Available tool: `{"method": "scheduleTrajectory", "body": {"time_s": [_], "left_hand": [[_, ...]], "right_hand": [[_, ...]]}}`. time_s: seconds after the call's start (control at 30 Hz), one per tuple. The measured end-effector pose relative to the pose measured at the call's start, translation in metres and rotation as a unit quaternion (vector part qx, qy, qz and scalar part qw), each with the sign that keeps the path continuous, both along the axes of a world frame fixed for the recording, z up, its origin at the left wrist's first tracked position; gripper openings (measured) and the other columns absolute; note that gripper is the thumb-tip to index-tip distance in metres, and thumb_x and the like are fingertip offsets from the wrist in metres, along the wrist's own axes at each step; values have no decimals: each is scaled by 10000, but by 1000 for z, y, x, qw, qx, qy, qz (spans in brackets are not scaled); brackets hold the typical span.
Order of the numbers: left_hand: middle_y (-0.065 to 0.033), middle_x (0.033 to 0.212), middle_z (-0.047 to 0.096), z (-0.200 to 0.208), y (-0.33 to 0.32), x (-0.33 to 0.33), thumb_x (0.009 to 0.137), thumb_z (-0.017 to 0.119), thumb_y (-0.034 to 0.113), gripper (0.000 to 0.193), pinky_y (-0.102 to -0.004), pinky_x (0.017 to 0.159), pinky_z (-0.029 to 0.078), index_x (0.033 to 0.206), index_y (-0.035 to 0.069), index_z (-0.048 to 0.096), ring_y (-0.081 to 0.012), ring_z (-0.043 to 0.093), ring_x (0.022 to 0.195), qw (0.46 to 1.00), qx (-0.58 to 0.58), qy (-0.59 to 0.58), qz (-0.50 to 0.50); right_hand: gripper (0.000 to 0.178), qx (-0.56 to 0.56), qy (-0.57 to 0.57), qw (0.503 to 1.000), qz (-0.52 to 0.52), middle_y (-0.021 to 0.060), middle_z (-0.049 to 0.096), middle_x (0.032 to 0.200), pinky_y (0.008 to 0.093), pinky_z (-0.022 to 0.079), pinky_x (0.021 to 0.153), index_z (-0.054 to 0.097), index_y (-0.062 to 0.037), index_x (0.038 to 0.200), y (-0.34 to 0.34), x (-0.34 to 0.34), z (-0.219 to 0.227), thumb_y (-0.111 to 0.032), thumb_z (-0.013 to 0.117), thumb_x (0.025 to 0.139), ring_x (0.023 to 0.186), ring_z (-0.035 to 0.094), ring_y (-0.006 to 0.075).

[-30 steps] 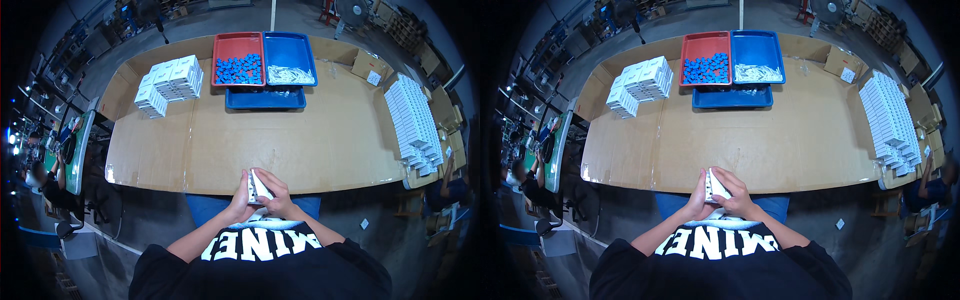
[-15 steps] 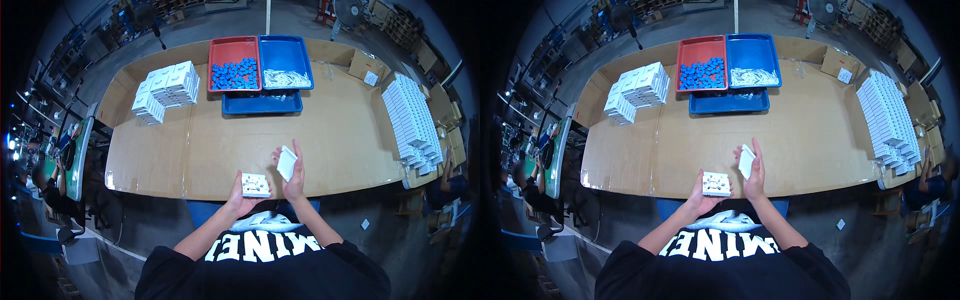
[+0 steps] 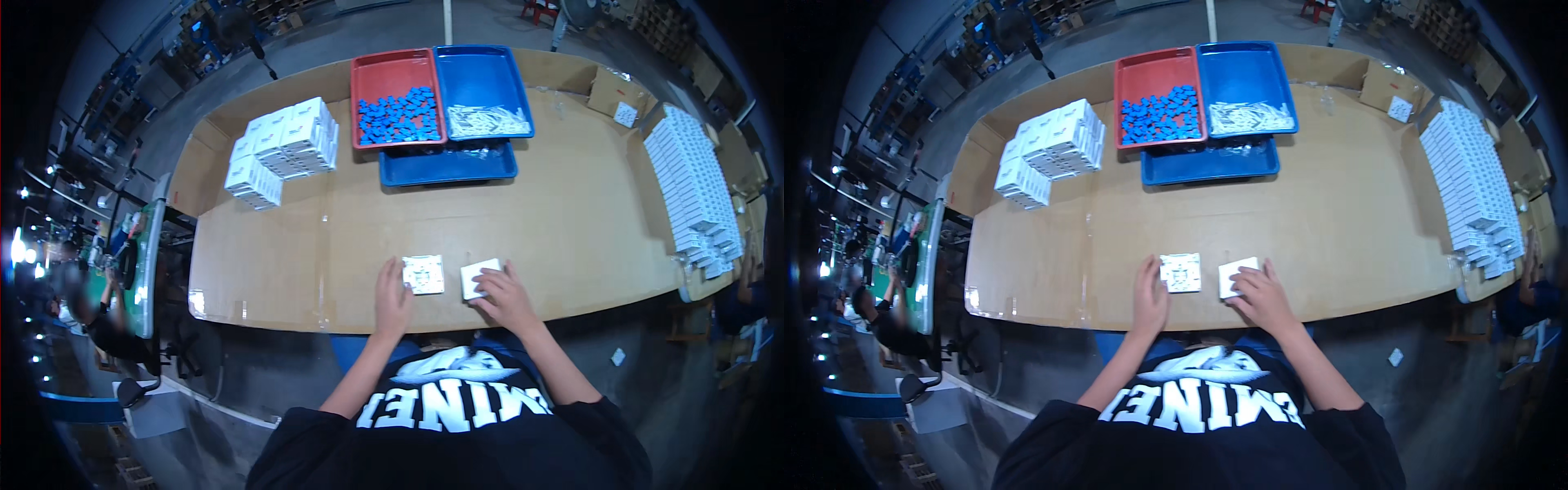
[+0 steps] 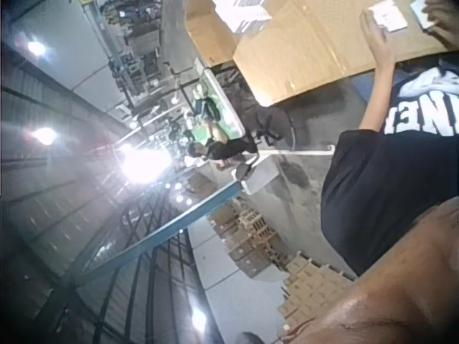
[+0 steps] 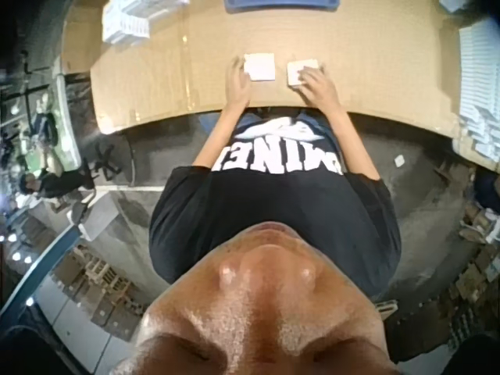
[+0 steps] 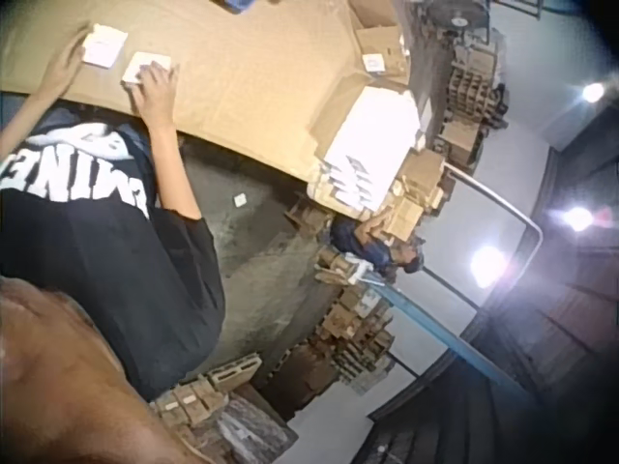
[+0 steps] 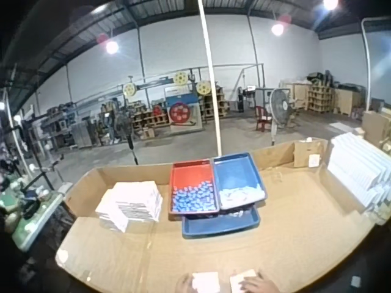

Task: The person assembles small electronic components into white retail boxes by hand at a workstation.

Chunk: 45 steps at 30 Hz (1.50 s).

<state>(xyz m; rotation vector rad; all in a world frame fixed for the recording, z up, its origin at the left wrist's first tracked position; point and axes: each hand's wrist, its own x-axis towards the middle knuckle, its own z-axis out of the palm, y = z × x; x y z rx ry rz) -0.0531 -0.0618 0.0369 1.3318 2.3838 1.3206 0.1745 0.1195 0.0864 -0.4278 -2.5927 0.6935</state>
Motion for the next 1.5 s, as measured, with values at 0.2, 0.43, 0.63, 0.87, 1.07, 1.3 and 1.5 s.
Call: {"method": "scheduleTrajectory", "body": {"time_s": [0.2, 0.43, 0.63, 0.87, 1.07, 1.3, 1.5], "left_hand": [[-221, 1543, 453, 0, 6, 22, 942, 657, 207, 459, -609, 1217, 236, 1382, 80, 624, -426, 376, 1475, 984, -58, 80, -146], [-181, 1616, 368, 13, 23, 15, 955, 679, 298, 504, -674, 1221, 161, 1438, 181, 602, -400, 296, 1532, 971, -142, 108, -158], [-179, 1617, 348, 25, 45, -11, 978, 644, 378, 537, -667, 1231, 147, 1461, 157, 569, -384, 277, 1536, 967, -153, 133, -153], [-188, 1628, 326, 20, 72, -21, 967, 653, 417, 563, -651, 1240, 133, 1464, 167, 565, -400, 250, 1543, 971, -128, 134, -149], [-215, 1611, 344, 20, 62, -22, 883, 756, 378, 714, -601, 1237, 220, 1486, 100, 493, -425, 277, 1526, 985, -29, 107, -132], [-195, 1488, 463, 23, 64, -22, 833, 800, 260, 623, -521, 1186, 371, 1371, 58, 562, -421, 381, 1467, 989, -10, 92, -115], [-178, 1452, 497, 22, 63, -23, 826, 792, 222, 539, -503, 1159, 411, 1305, 54, 614, -410, 427, 1440, 991, 5, 78, -110]], "right_hand": [[305, -11, -34, 996, -77, 144, 682, 1238, 604, 321, 1191, 729, -48, 1046, -17, 14, -15, -267, 784, 841, 1260, 613, 338], [344, -1, -97, 994, -57, 142, 591, 1404, 652, 248, 1213, 681, -47, 1226, 4, -18, -24, -251, 683, 949, 1385, 514, 318], [345, 4, -125, 991, -54, 97, 555, 1473, 678, 180, 1225, 659, -66, 1281, 46, -48, -18, -243, 633, 986, 1461, 437, 291], [239, 11, 12, 998, -63, 141, 676, 1276, 528, 385, 1146, 708, -36, 1164, 91, -68, -6, -154, 617, 978, 1285, 588, 333], [214, -41, 97, 976, -191, 202, 681, 1140, 456, 510, 988, 710, 7, 1119, 192, -124, 7, -78, 605, 953, 1099, 643, 397], [246, -11, -115, 963, -243, 199, 683, 1149, 475, 524, 994, 763, -89, 1108, 261, -173, -25, -193, 660, 911, 1127, 641, 386], [223, -35, -94, 943, -317, 167, 687, 1170, 454, 534, 978, 777, -127, 1093, 260, -189, -29, -188, 650, 921, 1114, 656, 360]]}}
